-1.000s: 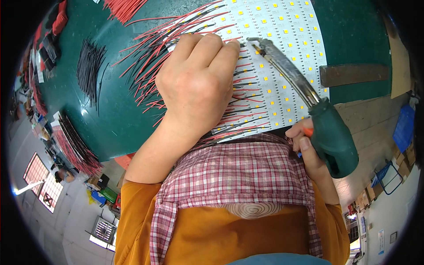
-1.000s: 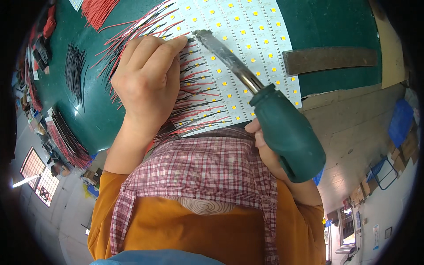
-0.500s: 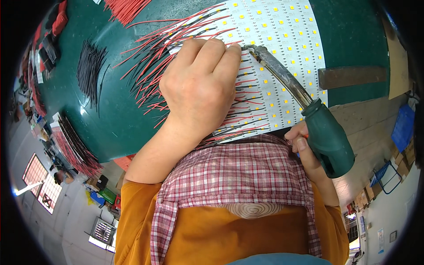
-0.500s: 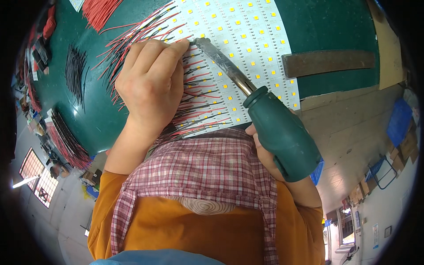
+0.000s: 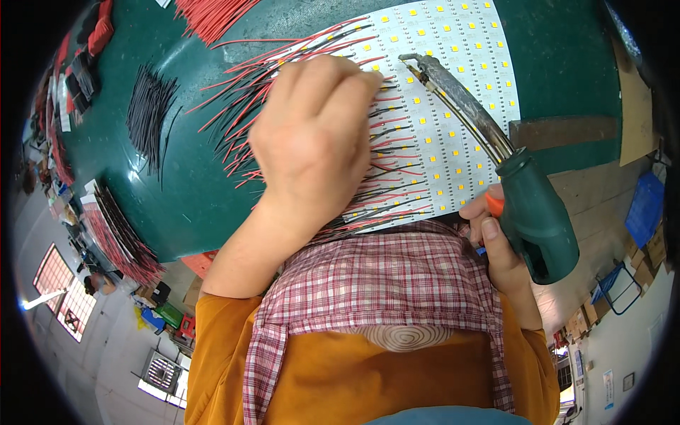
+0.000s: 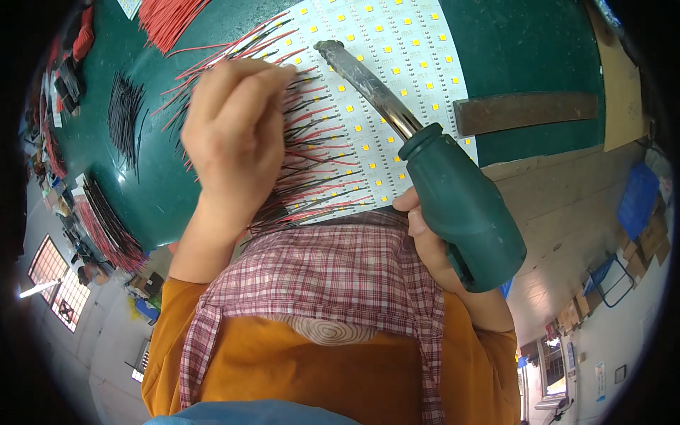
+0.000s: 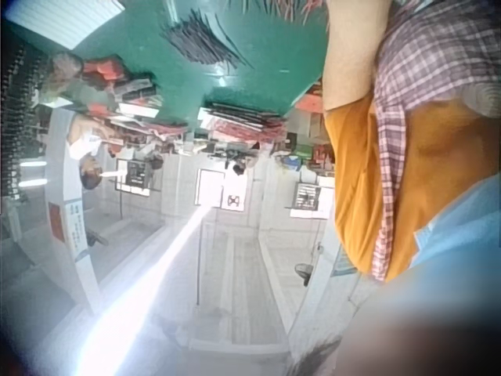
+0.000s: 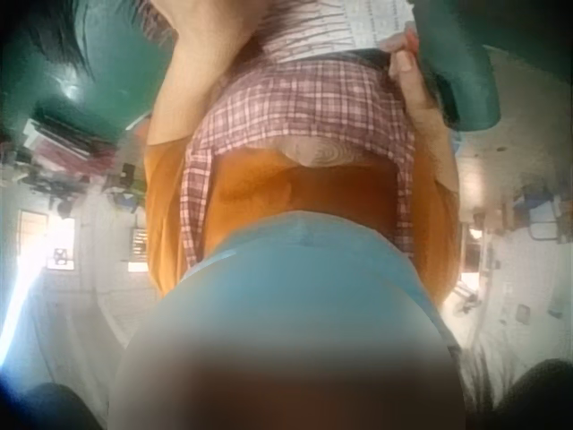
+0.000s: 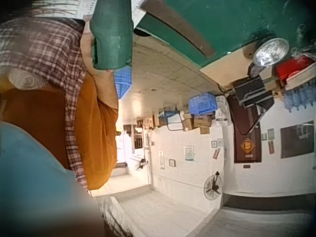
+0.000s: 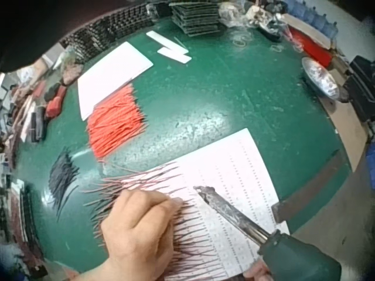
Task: Soldering electrical wires onto LED lighting panels at a workbench.
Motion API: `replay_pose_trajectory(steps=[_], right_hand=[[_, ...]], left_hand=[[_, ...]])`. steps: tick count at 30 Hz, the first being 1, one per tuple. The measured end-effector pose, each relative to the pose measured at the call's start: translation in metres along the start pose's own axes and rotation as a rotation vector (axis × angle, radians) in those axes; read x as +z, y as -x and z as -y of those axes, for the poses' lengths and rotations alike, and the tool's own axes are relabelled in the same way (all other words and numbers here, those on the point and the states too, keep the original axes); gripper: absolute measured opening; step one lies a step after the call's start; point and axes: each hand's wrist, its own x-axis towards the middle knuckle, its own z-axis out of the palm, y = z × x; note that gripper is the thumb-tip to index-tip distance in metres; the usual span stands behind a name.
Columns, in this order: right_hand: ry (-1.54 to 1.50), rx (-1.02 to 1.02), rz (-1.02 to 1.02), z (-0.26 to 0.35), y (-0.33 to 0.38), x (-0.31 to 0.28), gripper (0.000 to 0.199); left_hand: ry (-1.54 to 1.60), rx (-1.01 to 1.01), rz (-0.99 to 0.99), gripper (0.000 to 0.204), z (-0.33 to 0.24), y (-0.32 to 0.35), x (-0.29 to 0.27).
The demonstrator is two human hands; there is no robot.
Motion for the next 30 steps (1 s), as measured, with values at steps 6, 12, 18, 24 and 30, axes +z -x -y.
replay_pose_trajectory(steps=[6, 12, 18, 24, 30], right_hand=[[0.059, -0.027, 0.016, 0.001, 0.001, 0.0, 0.024], [0.055, -0.018, 0.023, 0.002, 0.0, 0.001, 0.021], [0.143, 0.057, 0.072, -0.004, -0.001, -0.007, 0.019], [-0.048, -0.041, -0.025, 0.004, -0.003, -0.002, 0.029], [0.025, -0.039, -0.023, 0.006, -0.008, 0.0, 0.028]], left_hand=[[-0.022, 0.015, -0.001, 0.023, 0.001, -0.001, 0.006], [-0.083, 0.043, -0.016, 0.023, 0.001, -0.001, 0.008], [-0.163, 0.089, 0.003, 0.023, -0.002, -0.004, 0.009], [-0.173, 0.105, -0.01, 0.022, -0.002, -0.003, 0.009], [0.082, -0.058, 0.034, 0.02, 0.0, -0.01, 0.001]])
